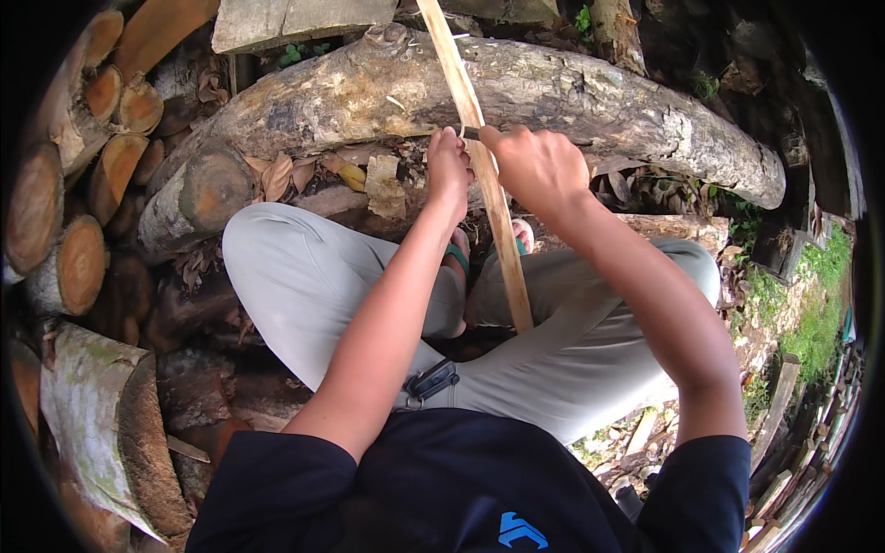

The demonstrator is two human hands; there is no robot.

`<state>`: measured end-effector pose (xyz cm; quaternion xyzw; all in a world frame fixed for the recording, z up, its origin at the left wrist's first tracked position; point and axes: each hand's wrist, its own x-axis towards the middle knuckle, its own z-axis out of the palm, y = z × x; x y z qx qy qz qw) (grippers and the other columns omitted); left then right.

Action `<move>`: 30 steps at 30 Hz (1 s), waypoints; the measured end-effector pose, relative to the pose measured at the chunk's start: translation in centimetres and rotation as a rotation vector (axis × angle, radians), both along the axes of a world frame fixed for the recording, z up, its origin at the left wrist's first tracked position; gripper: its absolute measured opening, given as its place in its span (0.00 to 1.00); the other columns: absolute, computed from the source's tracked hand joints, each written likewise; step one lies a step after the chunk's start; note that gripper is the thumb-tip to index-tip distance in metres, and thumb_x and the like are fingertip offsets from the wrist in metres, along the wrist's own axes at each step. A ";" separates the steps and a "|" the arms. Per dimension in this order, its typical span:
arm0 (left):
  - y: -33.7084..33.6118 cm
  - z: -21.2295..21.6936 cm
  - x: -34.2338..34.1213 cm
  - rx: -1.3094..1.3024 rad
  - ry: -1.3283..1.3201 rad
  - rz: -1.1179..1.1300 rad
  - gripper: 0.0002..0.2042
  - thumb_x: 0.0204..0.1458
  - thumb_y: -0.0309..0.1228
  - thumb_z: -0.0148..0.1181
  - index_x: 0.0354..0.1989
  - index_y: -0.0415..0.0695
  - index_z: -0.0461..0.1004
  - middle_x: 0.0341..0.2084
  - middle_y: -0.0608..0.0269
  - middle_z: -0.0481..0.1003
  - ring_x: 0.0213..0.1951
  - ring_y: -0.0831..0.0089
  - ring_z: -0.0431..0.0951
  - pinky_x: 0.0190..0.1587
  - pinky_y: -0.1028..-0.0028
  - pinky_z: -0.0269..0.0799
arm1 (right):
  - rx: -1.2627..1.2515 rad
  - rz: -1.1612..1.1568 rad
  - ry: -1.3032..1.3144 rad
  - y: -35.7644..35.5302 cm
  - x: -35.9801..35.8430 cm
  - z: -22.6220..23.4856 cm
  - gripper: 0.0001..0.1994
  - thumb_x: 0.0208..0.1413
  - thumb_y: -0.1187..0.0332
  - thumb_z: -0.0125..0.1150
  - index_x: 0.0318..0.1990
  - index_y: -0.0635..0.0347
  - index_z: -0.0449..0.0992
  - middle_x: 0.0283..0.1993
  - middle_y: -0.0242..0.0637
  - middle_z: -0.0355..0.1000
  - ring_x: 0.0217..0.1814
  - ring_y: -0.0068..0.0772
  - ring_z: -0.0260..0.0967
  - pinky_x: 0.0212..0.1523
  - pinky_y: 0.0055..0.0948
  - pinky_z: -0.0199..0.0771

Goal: The person sits on the ground and uses a knife to shave a long thin piece of wood, removing thin strips along its length. The person repeatedly adjusts the wood and continues shaving until the end of the clip.

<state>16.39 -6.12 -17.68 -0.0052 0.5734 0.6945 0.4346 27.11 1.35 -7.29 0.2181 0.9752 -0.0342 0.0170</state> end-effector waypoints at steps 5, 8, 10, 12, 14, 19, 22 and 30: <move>1.6 -0.6 0.3 0.075 -0.027 0.198 0.12 0.70 0.40 0.41 0.34 0.49 0.61 0.26 0.71 0.63 0.26 0.78 0.64 0.29 0.72 0.64 | 0.025 0.030 -0.012 0.3 -1.2 0.4 0.06 0.56 0.73 0.59 0.40 0.57 0.78 0.30 0.44 0.80 0.33 0.44 0.83 0.29 0.36 0.83; 2.1 -0.9 0.1 0.085 -0.080 0.226 0.11 0.69 0.38 0.41 0.34 0.49 0.61 0.26 0.70 0.62 0.27 0.77 0.64 0.34 0.70 0.64 | 0.005 0.015 -0.028 0.4 -1.6 0.6 0.06 0.57 0.73 0.58 0.41 0.57 0.78 0.32 0.44 0.81 0.34 0.43 0.83 0.31 0.37 0.83; 2.6 -1.2 -0.3 0.080 -0.062 0.267 0.10 0.69 0.38 0.41 0.34 0.49 0.61 0.26 0.70 0.61 0.27 0.78 0.63 0.33 0.71 0.63 | 0.001 0.016 -0.019 0.5 -2.0 0.5 0.06 0.57 0.72 0.58 0.41 0.56 0.79 0.32 0.43 0.81 0.35 0.43 0.83 0.32 0.37 0.83; 2.9 -1.5 -1.1 0.065 -0.048 0.264 0.10 0.68 0.38 0.42 0.34 0.49 0.61 0.26 0.71 0.61 0.26 0.78 0.62 0.32 0.71 0.62 | 0.005 0.021 -0.004 0.7 -2.6 0.4 0.07 0.58 0.71 0.57 0.42 0.55 0.79 0.33 0.43 0.81 0.36 0.43 0.83 0.33 0.37 0.83; 3.4 -1.3 -1.9 0.063 -0.024 0.255 0.10 0.67 0.38 0.43 0.34 0.49 0.61 0.26 0.71 0.61 0.26 0.78 0.62 0.31 0.72 0.60 | 0.005 0.004 0.018 1.1 -3.3 0.1 0.07 0.59 0.70 0.57 0.43 0.54 0.79 0.33 0.42 0.82 0.36 0.42 0.83 0.33 0.36 0.83; 4.5 0.0 -2.9 0.022 0.084 0.292 0.11 0.65 0.35 0.45 0.29 0.47 0.64 0.24 0.70 0.63 0.26 0.78 0.63 0.29 0.71 0.59 | 0.015 -0.010 0.055 2.3 -4.4 0.3 0.09 0.57 0.71 0.57 0.44 0.52 0.79 0.33 0.44 0.81 0.36 0.45 0.83 0.33 0.39 0.83; 4.9 1.2 -3.0 -0.001 0.154 0.307 0.12 0.62 0.33 0.48 0.25 0.45 0.65 0.22 0.70 0.63 0.25 0.78 0.62 0.27 0.71 0.56 | -0.019 -0.020 0.122 3.7 -4.1 0.5 0.12 0.55 0.73 0.58 0.46 0.51 0.78 0.30 0.47 0.79 0.35 0.51 0.81 0.33 0.44 0.82; -0.8 0.2 -2.2 -0.063 0.335 0.187 0.09 0.61 0.37 0.56 0.33 0.46 0.71 0.24 0.71 0.63 0.24 0.82 0.62 0.23 0.76 0.54 | -0.187 -0.136 0.205 3.3 -2.3 2.4 0.07 0.62 0.65 0.54 0.42 0.51 0.77 0.29 0.50 0.78 0.35 0.57 0.78 0.37 0.52 0.77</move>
